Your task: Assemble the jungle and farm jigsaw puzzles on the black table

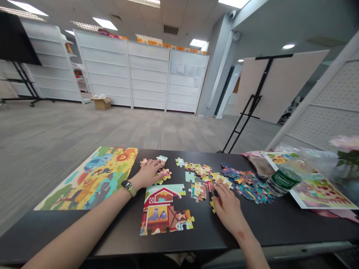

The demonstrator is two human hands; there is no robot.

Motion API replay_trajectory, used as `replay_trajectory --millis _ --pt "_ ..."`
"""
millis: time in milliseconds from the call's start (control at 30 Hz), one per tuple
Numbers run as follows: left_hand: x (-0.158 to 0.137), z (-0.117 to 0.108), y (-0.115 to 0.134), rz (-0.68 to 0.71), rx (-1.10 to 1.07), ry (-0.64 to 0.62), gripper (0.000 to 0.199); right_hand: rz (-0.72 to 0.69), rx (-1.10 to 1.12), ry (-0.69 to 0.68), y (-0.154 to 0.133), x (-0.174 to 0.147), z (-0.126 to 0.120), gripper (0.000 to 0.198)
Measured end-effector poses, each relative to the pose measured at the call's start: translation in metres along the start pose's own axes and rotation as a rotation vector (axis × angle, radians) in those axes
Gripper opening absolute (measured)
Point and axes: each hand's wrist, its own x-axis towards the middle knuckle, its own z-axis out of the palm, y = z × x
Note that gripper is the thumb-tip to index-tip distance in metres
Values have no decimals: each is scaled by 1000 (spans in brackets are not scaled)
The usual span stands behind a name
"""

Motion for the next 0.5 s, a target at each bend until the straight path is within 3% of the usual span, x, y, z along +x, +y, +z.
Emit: replay_trajectory --millis 133,267,500 --pt "0 -2 1 -4 -20 -1 48 -146 16 -211 9 52 -6 44" --pt "-1 -5 3 -6 -14 -13 50 -213 32 -373 1 83 -19 49" --pt "-1 -3 1 0 -24 -8 49 53 120 -597 1 93 -26 55"
